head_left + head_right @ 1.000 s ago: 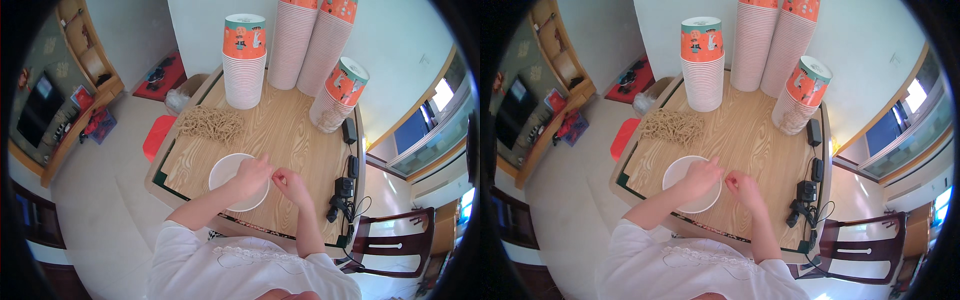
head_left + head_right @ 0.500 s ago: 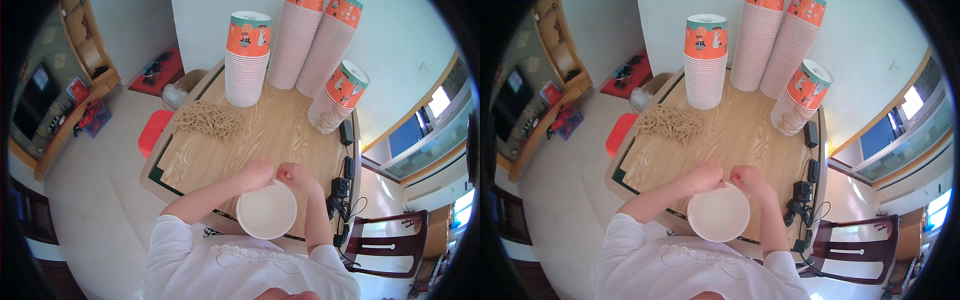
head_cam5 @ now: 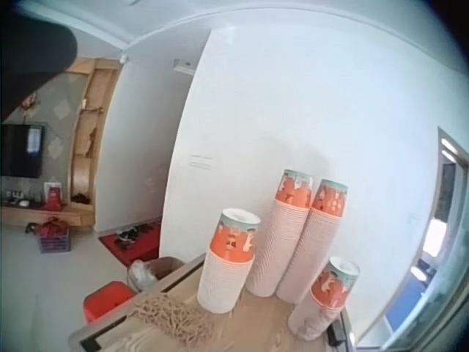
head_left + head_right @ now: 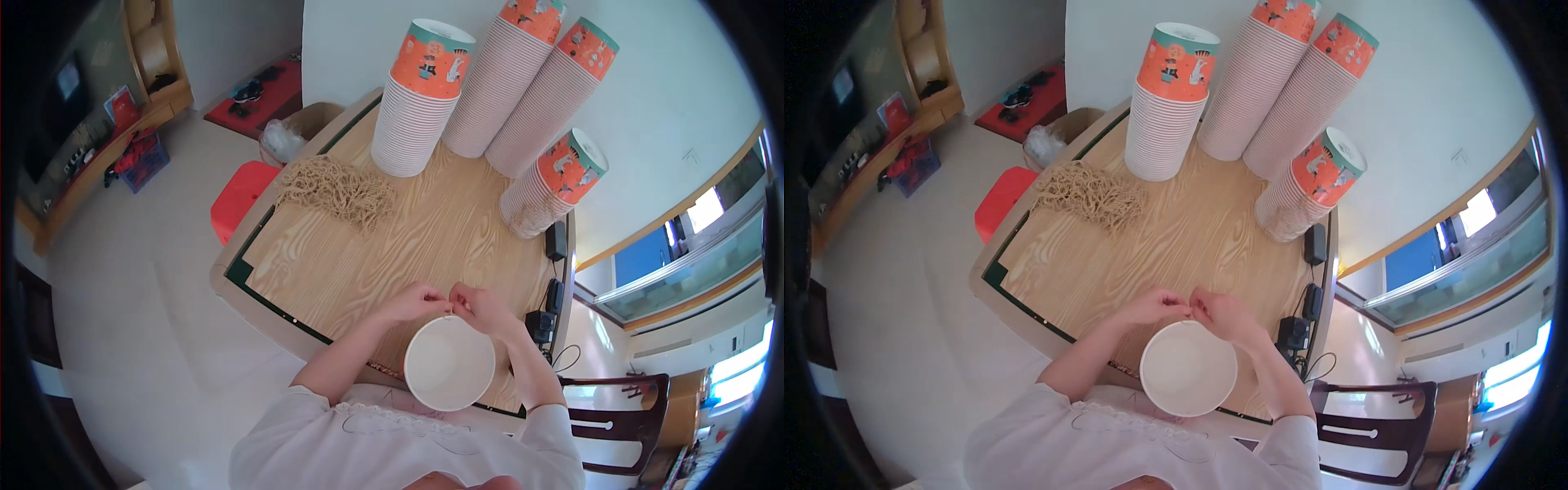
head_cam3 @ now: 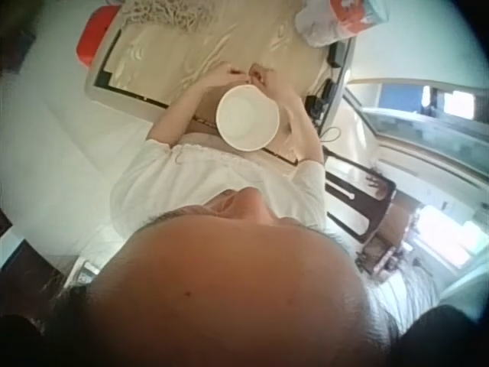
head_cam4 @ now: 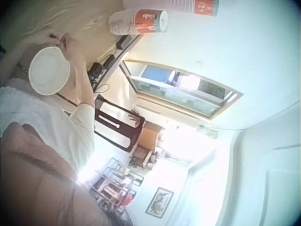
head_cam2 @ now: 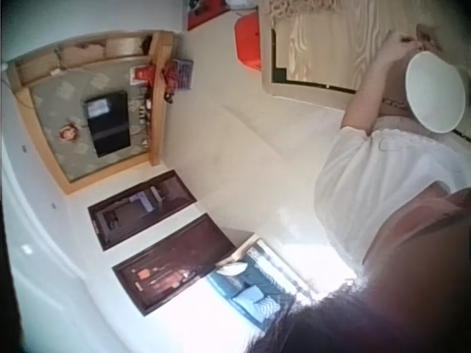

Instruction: The recorder is placing rubber bands around the rims of paper cups.

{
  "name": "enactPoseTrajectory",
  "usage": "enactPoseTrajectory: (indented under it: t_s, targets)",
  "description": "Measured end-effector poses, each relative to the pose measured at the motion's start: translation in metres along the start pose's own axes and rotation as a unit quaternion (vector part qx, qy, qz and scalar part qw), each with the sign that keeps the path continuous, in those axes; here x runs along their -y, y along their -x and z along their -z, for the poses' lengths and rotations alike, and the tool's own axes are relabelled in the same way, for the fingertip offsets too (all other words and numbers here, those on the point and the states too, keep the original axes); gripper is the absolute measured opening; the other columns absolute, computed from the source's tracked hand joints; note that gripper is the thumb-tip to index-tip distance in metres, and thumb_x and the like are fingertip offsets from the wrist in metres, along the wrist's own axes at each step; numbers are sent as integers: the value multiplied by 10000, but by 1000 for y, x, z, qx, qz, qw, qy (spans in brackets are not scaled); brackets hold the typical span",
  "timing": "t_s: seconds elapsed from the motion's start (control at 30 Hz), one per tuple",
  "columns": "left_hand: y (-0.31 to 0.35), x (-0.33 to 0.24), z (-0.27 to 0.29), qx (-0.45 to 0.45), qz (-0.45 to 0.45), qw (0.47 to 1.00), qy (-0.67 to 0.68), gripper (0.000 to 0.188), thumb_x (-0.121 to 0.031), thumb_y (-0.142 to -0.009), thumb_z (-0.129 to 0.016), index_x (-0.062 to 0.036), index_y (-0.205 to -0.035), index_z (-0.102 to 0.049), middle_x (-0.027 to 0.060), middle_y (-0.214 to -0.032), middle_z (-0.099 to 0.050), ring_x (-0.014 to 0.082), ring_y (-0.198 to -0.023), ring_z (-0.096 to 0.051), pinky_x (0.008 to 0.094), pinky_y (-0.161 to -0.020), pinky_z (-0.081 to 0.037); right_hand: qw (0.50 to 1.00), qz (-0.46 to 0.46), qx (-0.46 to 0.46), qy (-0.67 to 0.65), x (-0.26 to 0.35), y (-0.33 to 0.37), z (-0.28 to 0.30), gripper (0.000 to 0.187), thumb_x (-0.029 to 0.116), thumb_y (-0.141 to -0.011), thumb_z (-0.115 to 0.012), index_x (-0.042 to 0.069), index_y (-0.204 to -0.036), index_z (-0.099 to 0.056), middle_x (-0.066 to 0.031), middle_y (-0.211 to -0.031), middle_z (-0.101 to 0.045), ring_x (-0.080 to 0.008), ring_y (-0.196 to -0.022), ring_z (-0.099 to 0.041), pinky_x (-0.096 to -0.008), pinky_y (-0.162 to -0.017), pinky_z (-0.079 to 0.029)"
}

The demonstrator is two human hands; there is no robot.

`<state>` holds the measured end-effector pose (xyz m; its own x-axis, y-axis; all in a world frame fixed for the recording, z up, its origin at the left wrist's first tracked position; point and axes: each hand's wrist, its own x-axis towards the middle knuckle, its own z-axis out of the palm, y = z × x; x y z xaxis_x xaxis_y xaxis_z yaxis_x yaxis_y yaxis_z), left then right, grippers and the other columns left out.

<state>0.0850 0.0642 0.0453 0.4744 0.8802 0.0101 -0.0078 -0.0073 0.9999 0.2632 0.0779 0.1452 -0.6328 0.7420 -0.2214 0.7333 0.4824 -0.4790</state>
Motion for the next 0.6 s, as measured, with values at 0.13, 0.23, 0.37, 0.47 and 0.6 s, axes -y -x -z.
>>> enactPoseTrajectory:
  t_s: [0.13, 0.23, 0.37, 0.47, 0.6]
  targets:
    - [-4, -1, -7, 12, 51, 996, 71, 234, -218, -809, -662, -20, -933, -671, 29, -787, -651, 74, -691, -549, 237, -619, -445, 1000, -9, 14, -3, -14, 0, -3, 171, 230, -872, -493, 72, -936, -510, -159, -755, -612, -341, -717, -601, -423, -614, -457]
    - [-6, 0, -9, 7, 73, 993, 97, 226, -208, -802, -666, -22, -930, -673, 32, -799, -655, 80, -708, -561, 239, -636, -454, 1000, -8, 16, 0, -20, -2, -7, 170, 237, -888, -462, 80, -944, -494, -168, -734, -603, -347, -716, -599, -426, -611, -454]
    - [-3, 5, -15, -34, 45, 994, 94, 187, -174, -792, -662, -16, -890, -676, 37, -776, -654, 83, -705, -575, 238, -638, -463, 999, -1, -9, -45, -24, 0, -16, 186, 243, -905, -434, 67, -920, -492, -178, -692, -586, -353, -686, -593, -426, -597, -446]
    - [0, -3, -16, -56, 56, 990, 120, 162, -146, -781, -657, -7, -860, -676, 44, -752, -653, 88, -690, -578, 245, -638, -468, 991, -51, -32, -118, -30, -4, -19, 249, 267, -917, -429, 39, -846, -502, -157, -649, -566, -308, -623, -573, -393, -572, -435]
    - [1, -3, -16, -74, 50, 989, 118, 151, -132, -776, -654, 0, -845, -669, 42, -727, -645, 85, -669, -575, 239, -622, -468, 972, -125, -25, -200, -33, -9, -15, 366, 267, -945, -427, 7, -696, -492, -31, -564, -472, -112, -532, -446, -270, -514, -371]
